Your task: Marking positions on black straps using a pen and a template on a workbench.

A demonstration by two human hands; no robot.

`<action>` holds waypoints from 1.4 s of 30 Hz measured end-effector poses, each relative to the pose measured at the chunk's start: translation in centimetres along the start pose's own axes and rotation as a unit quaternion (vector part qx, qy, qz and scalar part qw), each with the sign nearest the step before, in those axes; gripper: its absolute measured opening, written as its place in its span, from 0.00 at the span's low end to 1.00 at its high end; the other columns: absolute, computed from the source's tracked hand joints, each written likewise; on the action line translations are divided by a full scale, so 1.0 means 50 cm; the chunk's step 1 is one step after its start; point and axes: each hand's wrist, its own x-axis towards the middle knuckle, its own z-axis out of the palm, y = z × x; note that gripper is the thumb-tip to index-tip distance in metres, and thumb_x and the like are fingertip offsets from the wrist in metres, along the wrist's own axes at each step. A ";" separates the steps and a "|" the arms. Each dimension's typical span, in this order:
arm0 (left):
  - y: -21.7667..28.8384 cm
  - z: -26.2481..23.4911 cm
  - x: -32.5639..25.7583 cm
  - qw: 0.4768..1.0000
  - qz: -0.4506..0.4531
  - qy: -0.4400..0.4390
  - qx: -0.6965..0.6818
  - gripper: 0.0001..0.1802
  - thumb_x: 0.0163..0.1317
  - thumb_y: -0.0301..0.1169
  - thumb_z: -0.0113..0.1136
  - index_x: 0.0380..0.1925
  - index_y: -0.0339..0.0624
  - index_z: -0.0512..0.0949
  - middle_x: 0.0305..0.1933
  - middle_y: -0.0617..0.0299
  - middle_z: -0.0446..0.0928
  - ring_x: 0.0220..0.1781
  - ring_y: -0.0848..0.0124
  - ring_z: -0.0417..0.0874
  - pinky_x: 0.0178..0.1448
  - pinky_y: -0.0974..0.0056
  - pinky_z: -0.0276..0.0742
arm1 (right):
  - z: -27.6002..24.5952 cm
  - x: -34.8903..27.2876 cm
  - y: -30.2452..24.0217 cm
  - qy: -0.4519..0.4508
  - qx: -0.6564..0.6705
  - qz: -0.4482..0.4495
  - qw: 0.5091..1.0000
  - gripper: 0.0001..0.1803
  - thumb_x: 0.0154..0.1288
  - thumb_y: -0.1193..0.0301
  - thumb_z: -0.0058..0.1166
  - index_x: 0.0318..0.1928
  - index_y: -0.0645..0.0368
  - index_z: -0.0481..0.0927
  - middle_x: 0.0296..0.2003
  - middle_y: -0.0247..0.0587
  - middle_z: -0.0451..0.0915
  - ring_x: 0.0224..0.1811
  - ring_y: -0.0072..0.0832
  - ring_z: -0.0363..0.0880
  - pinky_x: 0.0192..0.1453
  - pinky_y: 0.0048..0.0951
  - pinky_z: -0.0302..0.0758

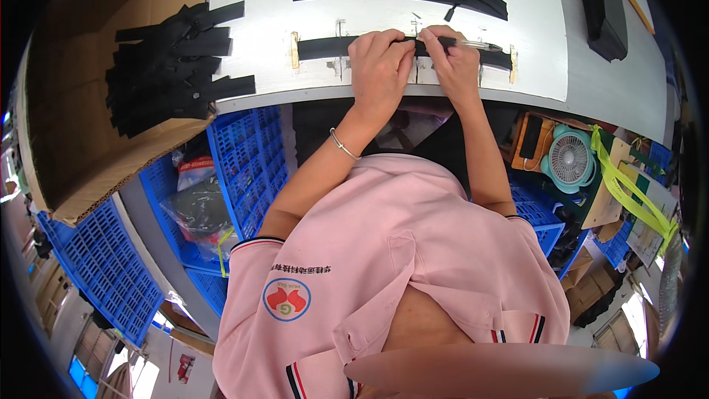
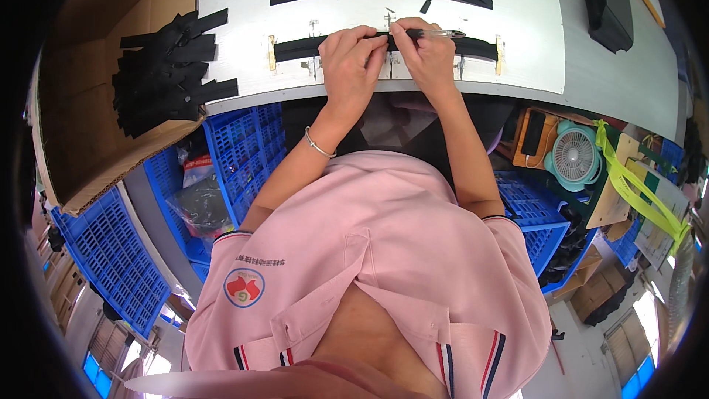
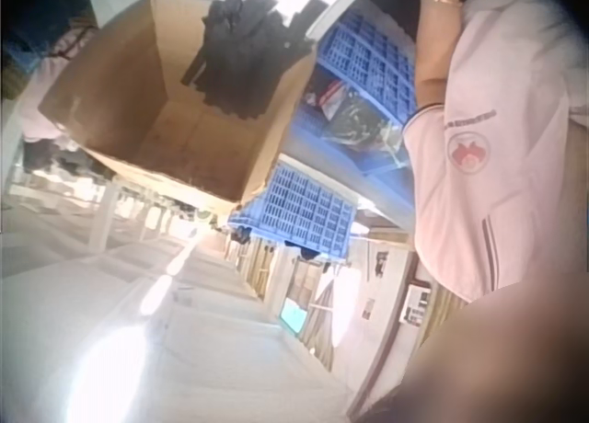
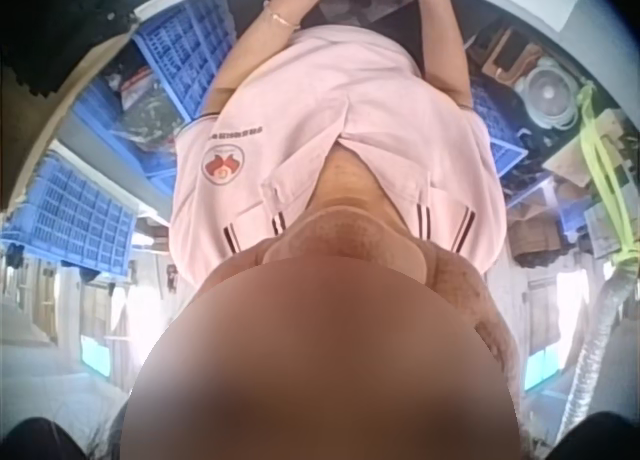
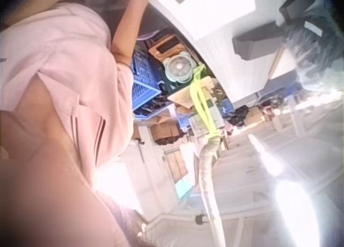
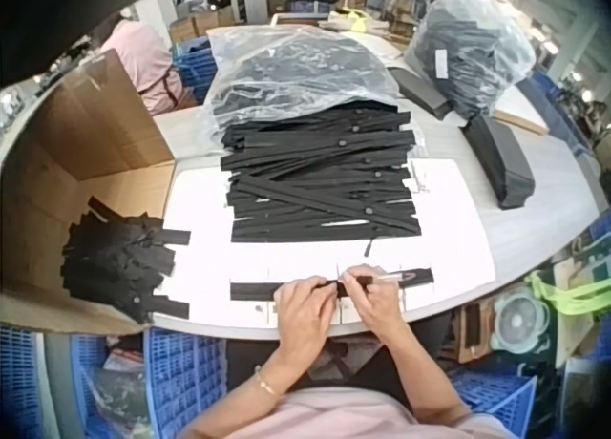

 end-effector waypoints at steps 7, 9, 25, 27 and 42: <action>0.001 0.002 -0.002 1.000 0.002 0.006 0.002 0.08 0.55 0.26 0.72 0.36 0.44 0.88 0.44 0.67 0.84 0.49 0.65 0.80 0.55 0.59 0.68 | 0.001 -0.001 0.003 0.020 -0.031 -0.043 0.998 0.08 0.68 0.71 0.63 0.35 0.64 0.86 0.33 0.37 0.88 0.29 0.32 0.82 0.38 0.30 0.74; 0.002 0.000 -0.001 1.000 0.001 0.007 0.003 0.07 0.55 0.26 0.72 0.35 0.44 0.88 0.43 0.67 0.84 0.49 0.65 0.80 0.55 0.59 0.68 | -0.007 -0.007 0.004 0.003 0.021 -0.019 1.000 0.08 0.67 0.71 0.63 0.33 0.63 0.87 0.30 0.38 0.87 0.27 0.33 0.81 0.36 0.30 0.74; 0.003 0.003 0.001 1.000 -0.003 -0.019 0.017 0.07 0.55 0.26 0.71 0.35 0.45 0.88 0.45 0.67 0.85 0.49 0.64 0.81 0.57 0.59 0.69 | -0.047 -0.012 0.000 0.008 0.030 -0.072 0.997 0.05 0.61 0.72 0.65 0.29 0.59 0.87 0.27 0.32 0.86 0.24 0.31 0.73 0.35 0.33 0.72; 0.003 0.003 0.002 0.999 -0.006 -0.023 0.024 0.06 0.57 0.26 0.71 0.35 0.45 0.88 0.45 0.67 0.85 0.49 0.65 0.81 0.57 0.59 0.69 | -0.074 -0.024 0.010 0.044 0.103 -0.017 0.994 0.07 0.66 0.71 0.63 0.33 0.60 0.87 0.26 0.32 0.86 0.25 0.24 0.73 0.34 0.28 0.72; 0.093 0.076 0.039 0.995 0.045 -0.073 -0.055 0.08 0.58 0.27 0.71 0.38 0.45 0.88 0.49 0.64 0.84 0.54 0.61 0.79 0.62 0.56 0.67 | -0.166 -0.019 0.097 0.080 0.079 0.130 0.985 0.10 0.74 0.69 0.59 0.39 0.64 0.85 0.27 0.33 0.83 0.29 0.14 0.75 0.34 0.21 0.72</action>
